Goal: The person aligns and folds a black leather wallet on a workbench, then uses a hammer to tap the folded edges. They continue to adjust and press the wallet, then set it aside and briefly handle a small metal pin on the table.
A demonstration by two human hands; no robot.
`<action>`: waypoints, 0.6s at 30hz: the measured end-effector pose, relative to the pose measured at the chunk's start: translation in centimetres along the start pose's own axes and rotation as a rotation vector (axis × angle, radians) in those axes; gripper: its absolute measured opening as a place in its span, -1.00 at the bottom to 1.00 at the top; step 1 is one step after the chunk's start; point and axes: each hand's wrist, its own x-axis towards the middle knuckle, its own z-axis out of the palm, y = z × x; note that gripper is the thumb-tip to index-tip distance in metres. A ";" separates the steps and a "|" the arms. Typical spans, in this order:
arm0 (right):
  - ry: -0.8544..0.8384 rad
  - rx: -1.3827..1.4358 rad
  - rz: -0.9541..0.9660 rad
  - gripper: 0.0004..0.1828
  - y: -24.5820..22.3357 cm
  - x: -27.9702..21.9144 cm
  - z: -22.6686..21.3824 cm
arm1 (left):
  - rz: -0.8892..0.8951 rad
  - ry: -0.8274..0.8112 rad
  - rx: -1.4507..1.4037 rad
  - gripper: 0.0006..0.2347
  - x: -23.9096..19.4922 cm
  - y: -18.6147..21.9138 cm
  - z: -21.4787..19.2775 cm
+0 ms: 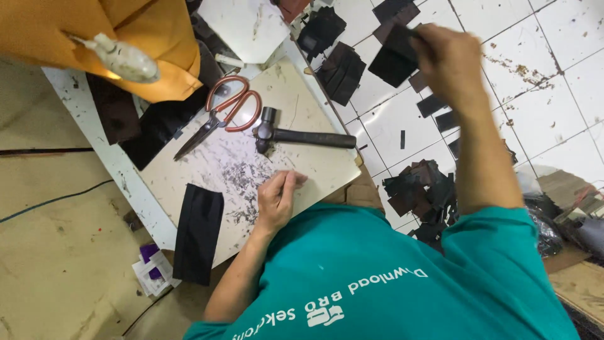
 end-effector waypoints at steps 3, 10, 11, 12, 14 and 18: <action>-0.126 -0.154 0.166 -0.69 1.2 0.8 8.6 | 0.044 0.032 0.042 -0.82 0.4 0.0 0.3; -0.601 0.122 0.099 -0.67 -5.1 -3.8 17.2 | -0.039 0.223 0.033 -0.90 0.2 -1.6 0.8; -0.484 0.246 0.111 -0.66 -4.5 -4.3 17.7 | -0.009 0.212 -0.005 -0.92 -0.2 -2.3 0.9; -0.367 0.376 0.129 -0.65 -3.7 -4.4 18.0 | 0.028 0.199 -0.036 -0.93 -0.4 -2.8 0.9; -0.284 0.421 0.055 -0.74 -6.8 -2.9 13.0 | 0.039 0.254 -0.058 -0.92 -0.8 -2.4 0.8; -0.047 0.171 -0.253 -0.84 -13.3 -1.4 6.7 | 0.066 0.204 -0.154 -0.90 -1.6 -0.5 -1.2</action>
